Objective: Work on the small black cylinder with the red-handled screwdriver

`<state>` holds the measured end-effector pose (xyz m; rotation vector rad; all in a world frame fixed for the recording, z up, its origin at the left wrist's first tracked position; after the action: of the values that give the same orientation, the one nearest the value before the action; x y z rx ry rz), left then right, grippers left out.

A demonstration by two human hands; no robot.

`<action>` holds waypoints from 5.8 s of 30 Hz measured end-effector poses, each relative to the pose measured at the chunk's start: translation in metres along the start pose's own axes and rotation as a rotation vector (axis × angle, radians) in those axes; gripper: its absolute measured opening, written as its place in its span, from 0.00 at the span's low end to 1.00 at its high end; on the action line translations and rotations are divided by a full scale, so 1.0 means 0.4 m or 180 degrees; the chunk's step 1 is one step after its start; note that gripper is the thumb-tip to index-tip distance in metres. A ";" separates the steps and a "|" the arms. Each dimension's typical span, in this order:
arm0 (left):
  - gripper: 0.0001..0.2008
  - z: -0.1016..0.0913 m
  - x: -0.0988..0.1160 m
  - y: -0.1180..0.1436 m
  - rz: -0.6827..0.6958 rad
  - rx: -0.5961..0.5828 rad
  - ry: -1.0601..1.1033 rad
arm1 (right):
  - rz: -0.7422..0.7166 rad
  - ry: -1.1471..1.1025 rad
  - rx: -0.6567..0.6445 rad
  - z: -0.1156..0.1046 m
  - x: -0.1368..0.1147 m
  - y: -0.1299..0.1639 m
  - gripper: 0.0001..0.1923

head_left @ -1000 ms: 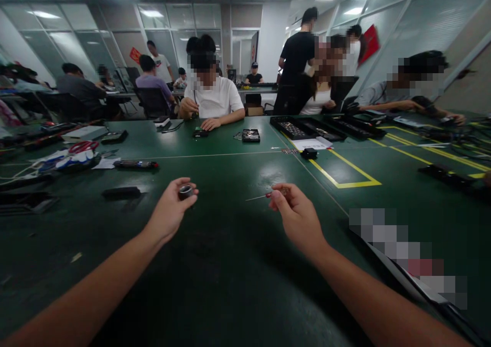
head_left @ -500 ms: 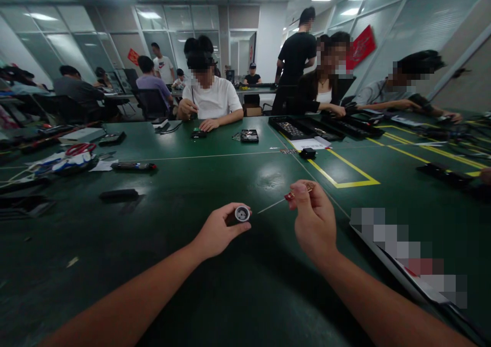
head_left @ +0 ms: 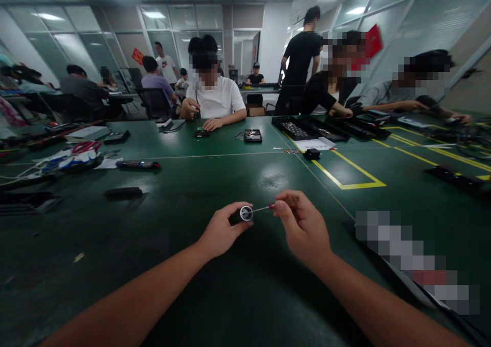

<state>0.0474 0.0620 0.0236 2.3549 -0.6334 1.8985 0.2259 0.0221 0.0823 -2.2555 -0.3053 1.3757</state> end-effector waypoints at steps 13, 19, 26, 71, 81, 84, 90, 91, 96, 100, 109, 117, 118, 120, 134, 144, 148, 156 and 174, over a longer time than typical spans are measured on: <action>0.17 -0.016 -0.007 -0.002 0.0088 0.0228 -0.0217 | -0.0195 -0.0419 -0.0679 0.039 -0.018 0.014 0.07; 0.18 0.005 0.011 0.002 0.0242 0.0012 -0.0618 | -0.0130 -0.0235 -0.0232 0.012 -0.023 0.006 0.18; 0.18 -0.011 -0.002 -0.002 0.0200 0.0240 -0.0658 | 0.0056 0.0040 -0.0009 0.008 -0.010 0.008 0.10; 0.16 -0.007 0.008 0.001 0.0192 0.0231 -0.0799 | 0.0118 0.0013 -0.0004 0.013 0.002 0.000 0.10; 0.14 0.000 0.055 -0.001 0.0658 0.0164 -0.1330 | 0.1751 -0.1819 -0.0164 0.066 0.153 -0.022 0.18; 0.15 -0.010 0.040 -0.007 0.0525 0.0181 -0.1333 | 0.1774 -0.1913 0.0053 0.057 0.167 -0.026 0.17; 0.15 -0.026 0.022 -0.010 0.0408 0.0267 -0.1309 | 0.0920 -0.1035 0.0356 0.021 0.098 -0.028 0.18; 0.16 -0.026 0.024 -0.009 0.0427 0.0268 -0.1330 | 0.0863 -0.0953 0.0318 0.022 0.090 -0.027 0.17; 0.16 -0.026 0.030 -0.007 0.0463 0.0266 -0.1402 | 0.0651 -0.0695 0.0204 0.025 0.063 -0.022 0.15; 0.16 -0.029 0.028 -0.008 0.0435 0.0282 -0.1439 | 0.0508 -0.0648 0.0112 0.029 0.051 -0.018 0.13; 0.16 -0.021 0.033 -0.005 0.0509 0.0209 -0.1533 | 0.0520 -0.0487 -0.0041 0.023 0.033 -0.005 0.19; 0.18 -0.027 0.032 -0.007 0.0489 0.0299 -0.1540 | 0.0489 -0.0346 0.0004 0.021 0.029 -0.001 0.11; 0.18 -0.026 0.032 -0.007 0.0505 0.0295 -0.1540 | 0.0493 -0.0321 -0.0008 0.022 0.027 -0.001 0.11; 0.18 -0.023 0.033 -0.006 0.0528 0.0272 -0.1540 | 0.0524 -0.0264 -0.0051 0.023 0.024 -0.002 0.13; 0.17 -0.028 0.029 -0.008 0.0446 0.0282 -0.1525 | 0.0544 -0.0596 0.0077 0.024 0.046 -0.008 0.12; 0.17 -0.022 0.029 -0.007 0.0421 0.0228 -0.1535 | 0.0628 -0.0367 -0.0014 0.025 0.043 -0.009 0.14; 0.17 -0.025 0.029 -0.007 0.0421 0.0261 -0.1545 | 0.0593 -0.0598 0.0096 0.026 0.044 -0.011 0.11; 0.16 -0.016 0.024 -0.007 0.0435 0.0137 -0.1576 | 0.0642 -0.0447 -0.0027 0.025 0.036 -0.003 0.21; 0.17 -0.025 0.025 -0.008 0.0365 0.0202 -0.1562 | 0.0485 -0.0001 -0.0193 0.029 0.032 -0.002 0.20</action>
<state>0.0408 0.0652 0.0362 2.9077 -0.7588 1.3859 0.2217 0.0315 0.0682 -2.3705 -0.1805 1.4611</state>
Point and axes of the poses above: each hand's wrist, its own y-axis away from the middle knuckle, its own z-axis out of the palm, x = y × z, the point moved 8 cm from there along -y, towards the middle knuckle, and after that the axes turned 4 degrees about y, right-handed, at the moved point
